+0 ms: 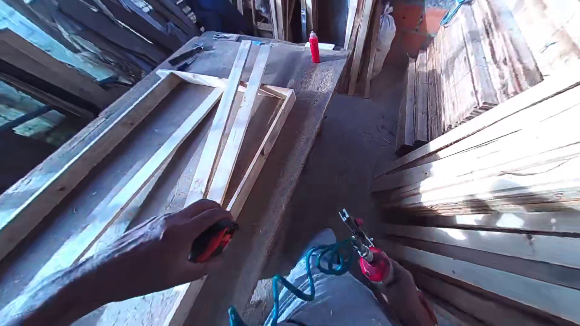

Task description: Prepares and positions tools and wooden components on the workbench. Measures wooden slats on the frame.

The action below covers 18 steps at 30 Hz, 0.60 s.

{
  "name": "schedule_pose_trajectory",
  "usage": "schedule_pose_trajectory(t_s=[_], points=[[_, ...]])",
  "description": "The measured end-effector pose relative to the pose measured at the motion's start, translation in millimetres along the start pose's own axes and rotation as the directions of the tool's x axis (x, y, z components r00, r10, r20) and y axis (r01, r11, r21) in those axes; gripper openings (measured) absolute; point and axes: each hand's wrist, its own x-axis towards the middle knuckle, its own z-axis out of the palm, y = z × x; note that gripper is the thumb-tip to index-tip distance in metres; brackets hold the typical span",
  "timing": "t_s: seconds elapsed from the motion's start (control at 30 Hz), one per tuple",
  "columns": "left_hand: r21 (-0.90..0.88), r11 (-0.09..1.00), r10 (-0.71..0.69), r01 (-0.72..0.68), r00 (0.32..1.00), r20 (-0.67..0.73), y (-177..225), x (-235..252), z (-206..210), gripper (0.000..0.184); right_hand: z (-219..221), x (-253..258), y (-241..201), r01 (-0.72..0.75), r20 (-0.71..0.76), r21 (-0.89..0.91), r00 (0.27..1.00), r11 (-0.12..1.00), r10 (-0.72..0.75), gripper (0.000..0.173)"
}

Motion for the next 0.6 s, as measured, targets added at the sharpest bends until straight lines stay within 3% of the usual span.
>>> schedule_pose_trajectory(t_s=[0.1, 0.17, 0.33, 0.6], points=[[0.014, 1.0, -0.011, 0.012, 0.996, -0.09, -8.8, 78.2, -16.9, 0.074, -21.4, 106.4, 4.0, 0.055, -0.014, 0.274, 0.998, 0.96, -0.053, 0.041], [0.03, 0.999, -0.008, 0.012, 0.994, -0.112, -12.5, 144.3, -27.7, 0.072, -32.5, 183.7, 10.6, 0.071, -0.005, 0.344, 0.997, 0.936, -0.074, 0.044], [0.049, 0.996, 0.09, -0.08, 0.963, -0.254, -55.0, 332.3, -59.1, 0.066, -79.7, 370.6, -7.6, 0.056, 0.104, -0.029, 0.993, 0.998, -0.053, 0.041], [0.022, 0.999, 0.044, -0.04, 0.961, -0.274, -89.4, 594.9, -179.8, 0.067, -186.4, 625.1, -71.8, 0.126, 0.137, -0.17, 0.985, 0.977, -0.103, 0.039]])
